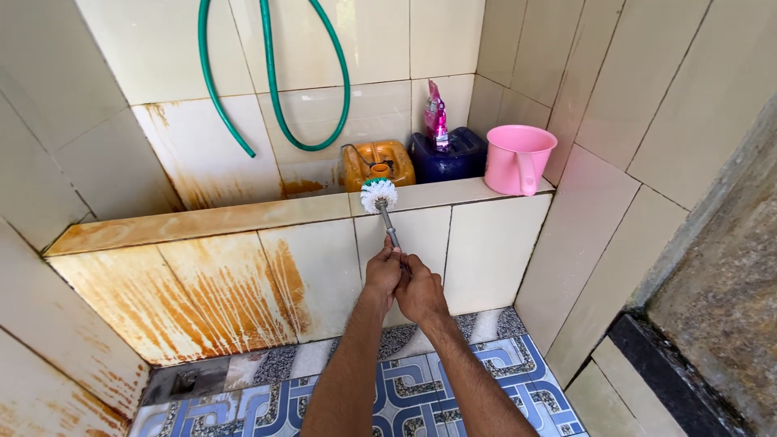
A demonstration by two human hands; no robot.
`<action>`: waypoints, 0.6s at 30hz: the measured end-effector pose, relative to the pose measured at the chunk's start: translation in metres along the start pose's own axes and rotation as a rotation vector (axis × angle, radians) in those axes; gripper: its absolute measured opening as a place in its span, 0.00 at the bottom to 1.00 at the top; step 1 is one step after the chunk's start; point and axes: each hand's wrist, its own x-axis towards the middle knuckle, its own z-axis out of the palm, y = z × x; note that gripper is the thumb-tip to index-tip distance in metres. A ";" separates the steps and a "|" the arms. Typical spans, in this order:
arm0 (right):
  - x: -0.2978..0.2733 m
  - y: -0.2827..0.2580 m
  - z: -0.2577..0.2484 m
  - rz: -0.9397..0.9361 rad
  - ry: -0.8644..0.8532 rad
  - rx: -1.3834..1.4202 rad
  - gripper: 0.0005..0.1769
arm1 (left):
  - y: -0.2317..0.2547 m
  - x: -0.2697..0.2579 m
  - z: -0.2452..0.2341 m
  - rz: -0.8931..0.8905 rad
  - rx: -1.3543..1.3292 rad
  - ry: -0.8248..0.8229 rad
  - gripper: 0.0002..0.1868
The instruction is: Scrubbing a stained tiled ledge in a bathroom area using a brush.
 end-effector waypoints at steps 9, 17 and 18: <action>-0.009 -0.022 0.030 -0.087 -0.033 0.023 0.18 | 0.020 -0.010 -0.045 0.010 0.026 0.007 0.24; -0.019 -0.037 0.039 -0.111 -0.027 -0.016 0.18 | 0.006 0.002 -0.060 0.044 0.046 0.024 0.24; -0.018 -0.036 0.040 -0.113 -0.028 -0.013 0.19 | 0.006 -0.003 -0.060 0.045 0.021 0.020 0.24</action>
